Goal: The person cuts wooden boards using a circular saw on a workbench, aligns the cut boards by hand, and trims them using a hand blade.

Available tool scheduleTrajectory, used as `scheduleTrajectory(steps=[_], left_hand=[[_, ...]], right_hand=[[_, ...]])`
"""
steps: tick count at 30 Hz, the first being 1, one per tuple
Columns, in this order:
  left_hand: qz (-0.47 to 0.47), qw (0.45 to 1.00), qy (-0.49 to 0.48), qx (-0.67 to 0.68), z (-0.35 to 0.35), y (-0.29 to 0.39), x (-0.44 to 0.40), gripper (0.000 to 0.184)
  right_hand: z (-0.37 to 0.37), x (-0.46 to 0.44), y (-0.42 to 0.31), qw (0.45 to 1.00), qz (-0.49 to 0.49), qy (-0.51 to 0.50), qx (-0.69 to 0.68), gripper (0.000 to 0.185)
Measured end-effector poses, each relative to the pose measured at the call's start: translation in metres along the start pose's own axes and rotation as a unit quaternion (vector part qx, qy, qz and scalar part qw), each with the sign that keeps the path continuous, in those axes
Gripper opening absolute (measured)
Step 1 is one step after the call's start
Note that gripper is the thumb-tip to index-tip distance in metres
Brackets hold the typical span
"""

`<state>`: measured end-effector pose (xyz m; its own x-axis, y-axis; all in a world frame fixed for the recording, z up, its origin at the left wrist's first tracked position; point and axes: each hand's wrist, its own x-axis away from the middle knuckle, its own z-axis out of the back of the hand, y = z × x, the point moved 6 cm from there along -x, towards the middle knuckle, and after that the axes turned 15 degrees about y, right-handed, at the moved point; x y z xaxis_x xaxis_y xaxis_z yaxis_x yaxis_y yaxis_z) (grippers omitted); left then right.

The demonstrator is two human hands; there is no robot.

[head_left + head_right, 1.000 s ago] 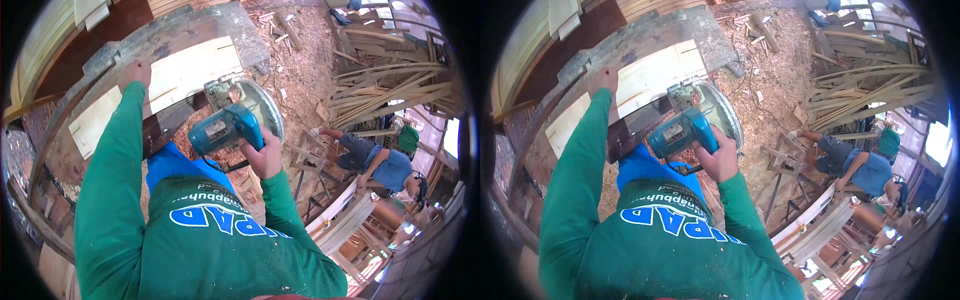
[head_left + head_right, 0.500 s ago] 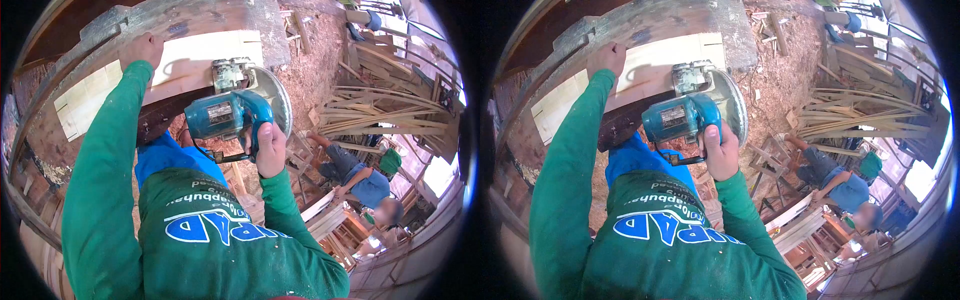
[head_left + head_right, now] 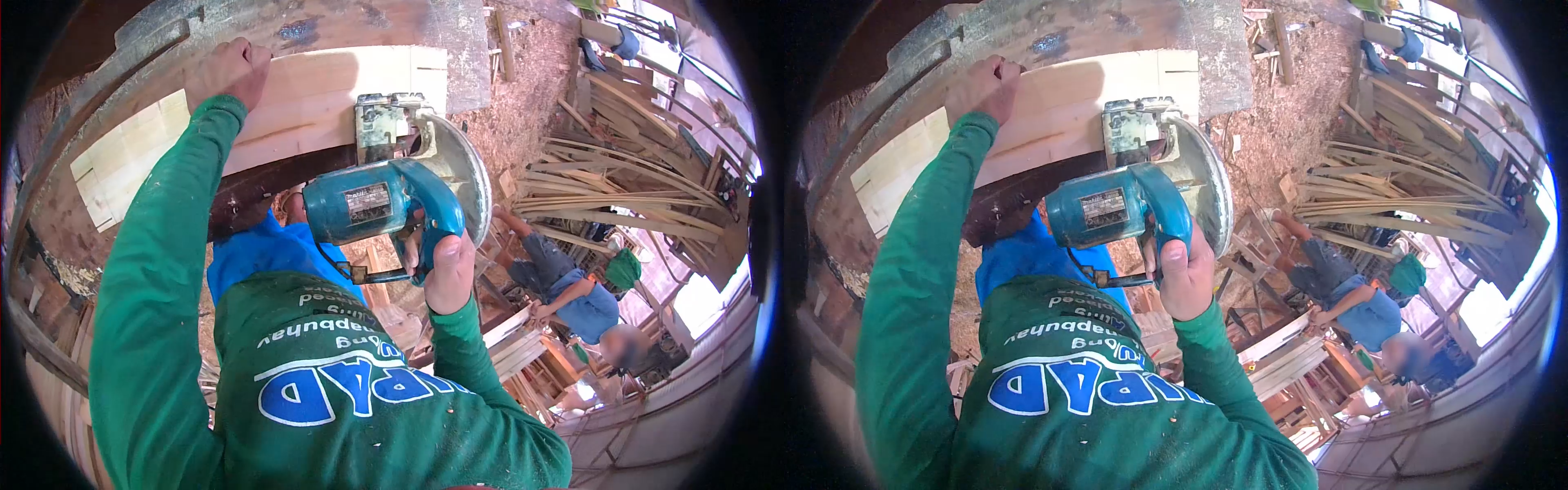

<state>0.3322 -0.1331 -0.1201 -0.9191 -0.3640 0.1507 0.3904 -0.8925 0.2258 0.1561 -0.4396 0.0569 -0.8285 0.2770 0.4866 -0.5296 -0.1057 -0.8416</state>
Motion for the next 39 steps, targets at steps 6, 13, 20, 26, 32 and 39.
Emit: scheduleTrajectory(steps=[6,13,20,26,32,39], left_hand=[[0.002,1.000,-0.011,-0.002,-0.0088,-0.0019,-0.0023,0.046],[-0.017,0.998,0.039,0.049,-0.0071,-0.0020,0.0015,0.042],[-0.025,0.997,0.062,0.046,-0.0086,-0.0025,0.0017,0.040],[-0.027,0.995,0.083,0.056,-0.0077,-0.0022,0.0026,0.037],[-0.036,0.992,0.106,0.058,-0.0057,-0.0013,0.0038,0.036],[-0.030,0.994,0.096,0.050,-0.0040,-0.0003,0.0045,0.036]], right_hand=[[-0.0018,-0.0003,-0.0033,0.999,-0.014,-0.013,-0.032,0.064],[-0.0011,-0.0016,-0.0002,0.998,-0.025,-0.012,-0.054,0.061],[-0.0013,-0.0031,-0.0016,0.998,-0.029,-0.009,-0.050,0.062],[-0.0027,-0.0048,-0.0042,0.999,-0.023,-0.011,-0.036,0.064],[-0.0030,-0.0054,-0.0046,1.000,-0.016,-0.009,-0.025,0.063],[-0.0052,-0.0065,-0.0065,1.000,-0.013,-0.005,-0.017,0.062]])
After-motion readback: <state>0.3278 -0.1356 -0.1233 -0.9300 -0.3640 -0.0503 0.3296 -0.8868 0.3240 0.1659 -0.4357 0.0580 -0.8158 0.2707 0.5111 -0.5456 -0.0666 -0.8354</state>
